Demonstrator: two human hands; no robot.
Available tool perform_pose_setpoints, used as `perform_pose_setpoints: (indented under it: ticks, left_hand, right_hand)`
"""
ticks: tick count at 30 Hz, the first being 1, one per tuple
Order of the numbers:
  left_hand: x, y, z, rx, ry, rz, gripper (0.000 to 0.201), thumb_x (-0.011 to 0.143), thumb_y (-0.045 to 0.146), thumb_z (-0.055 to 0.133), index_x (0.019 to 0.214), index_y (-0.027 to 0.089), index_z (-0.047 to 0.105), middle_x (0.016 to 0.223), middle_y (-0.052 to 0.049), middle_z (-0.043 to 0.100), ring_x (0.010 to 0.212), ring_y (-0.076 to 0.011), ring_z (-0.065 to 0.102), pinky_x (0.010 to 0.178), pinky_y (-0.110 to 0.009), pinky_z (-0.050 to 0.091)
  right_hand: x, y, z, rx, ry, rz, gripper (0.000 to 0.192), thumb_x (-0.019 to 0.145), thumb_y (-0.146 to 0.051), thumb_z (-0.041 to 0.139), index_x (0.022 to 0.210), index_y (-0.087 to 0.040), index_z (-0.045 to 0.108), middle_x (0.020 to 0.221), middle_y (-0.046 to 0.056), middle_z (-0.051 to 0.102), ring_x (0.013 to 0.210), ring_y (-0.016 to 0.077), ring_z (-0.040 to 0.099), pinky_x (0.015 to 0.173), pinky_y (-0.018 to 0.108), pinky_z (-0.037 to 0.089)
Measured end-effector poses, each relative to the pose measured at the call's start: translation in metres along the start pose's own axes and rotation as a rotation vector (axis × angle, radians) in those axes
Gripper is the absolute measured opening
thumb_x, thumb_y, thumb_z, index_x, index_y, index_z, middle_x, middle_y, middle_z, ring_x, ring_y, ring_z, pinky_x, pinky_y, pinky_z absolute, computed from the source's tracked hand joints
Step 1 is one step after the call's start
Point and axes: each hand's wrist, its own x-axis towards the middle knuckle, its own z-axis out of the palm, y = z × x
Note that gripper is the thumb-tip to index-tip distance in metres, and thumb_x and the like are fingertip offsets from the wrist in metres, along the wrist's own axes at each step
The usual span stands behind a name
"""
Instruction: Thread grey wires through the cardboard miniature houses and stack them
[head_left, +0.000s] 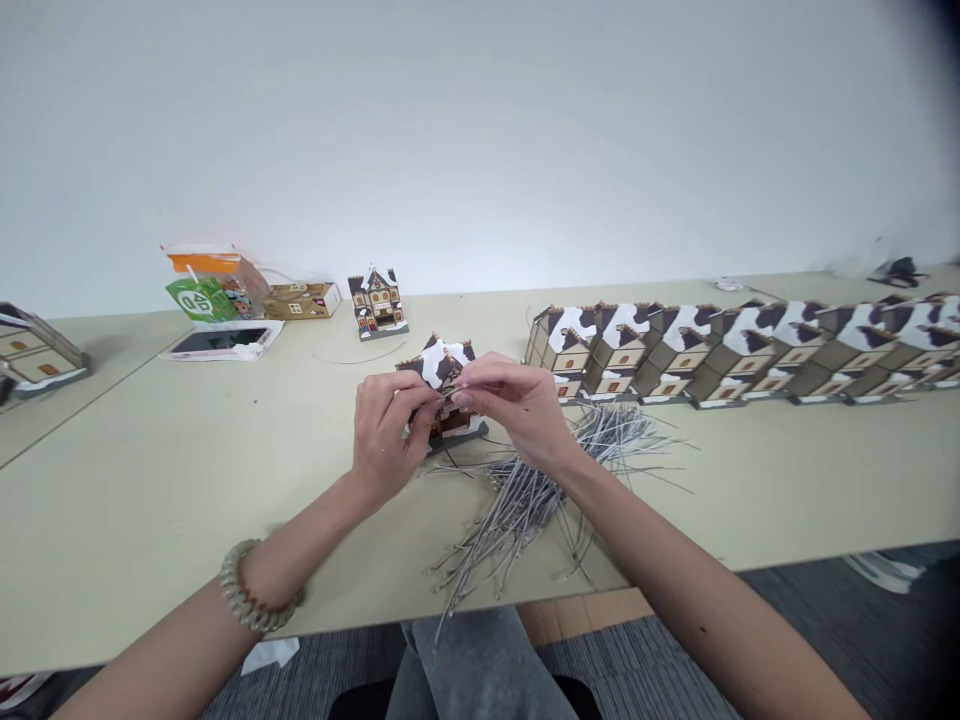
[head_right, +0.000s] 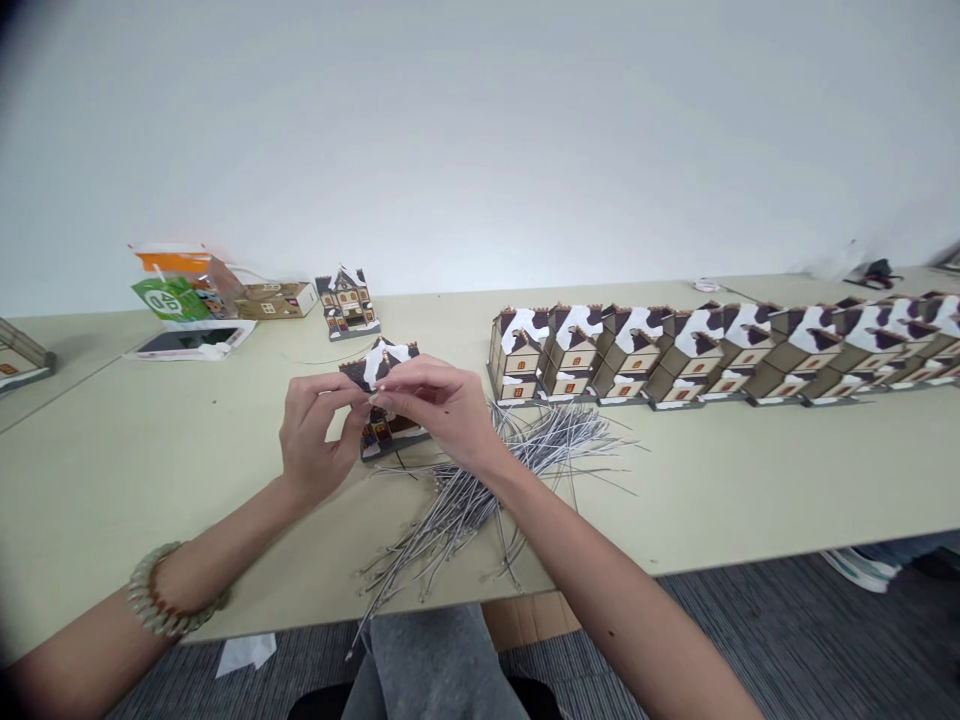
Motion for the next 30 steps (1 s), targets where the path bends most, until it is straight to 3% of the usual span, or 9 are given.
perform_pose_setpoints:
  ticks: [15, 30]
  left_hand:
    - [-0.0028, 0.0003, 0.0025, -0.004, -0.034, -0.011, 0.014, 0.082, 0.011, 0.06, 0.09, 0.02, 0.054, 0.085, -0.004, 0.06, 0.078, -0.0163, 0.052, 0.07, -0.031, 0.041]
    - [-0.0015, 0.002, 0.002, -0.012, -0.062, -0.007, 0.014, 0.082, 0.01, 0.059, 0.089, 0.02, 0.053, 0.084, -0.003, 0.06, 0.078, -0.016, 0.051, 0.069, -0.031, 0.041]
  right_hand:
    - [0.0005, -0.0013, -0.0005, -0.153, 0.048, -0.097, 0.012, 0.075, -0.016, 0.07, 0.075, -0.028, 0.072, 0.075, -0.002, 0.068, 0.075, 0.0106, 0.061, 0.061, 0.026, 0.052]
    - [-0.0011, 0.0007, -0.0014, -0.217, 0.085, -0.064, 0.005, 0.076, -0.021, 0.069, 0.073, -0.024, 0.07, 0.077, 0.0, 0.065, 0.074, 0.011, 0.059, 0.059, 0.026, 0.047]
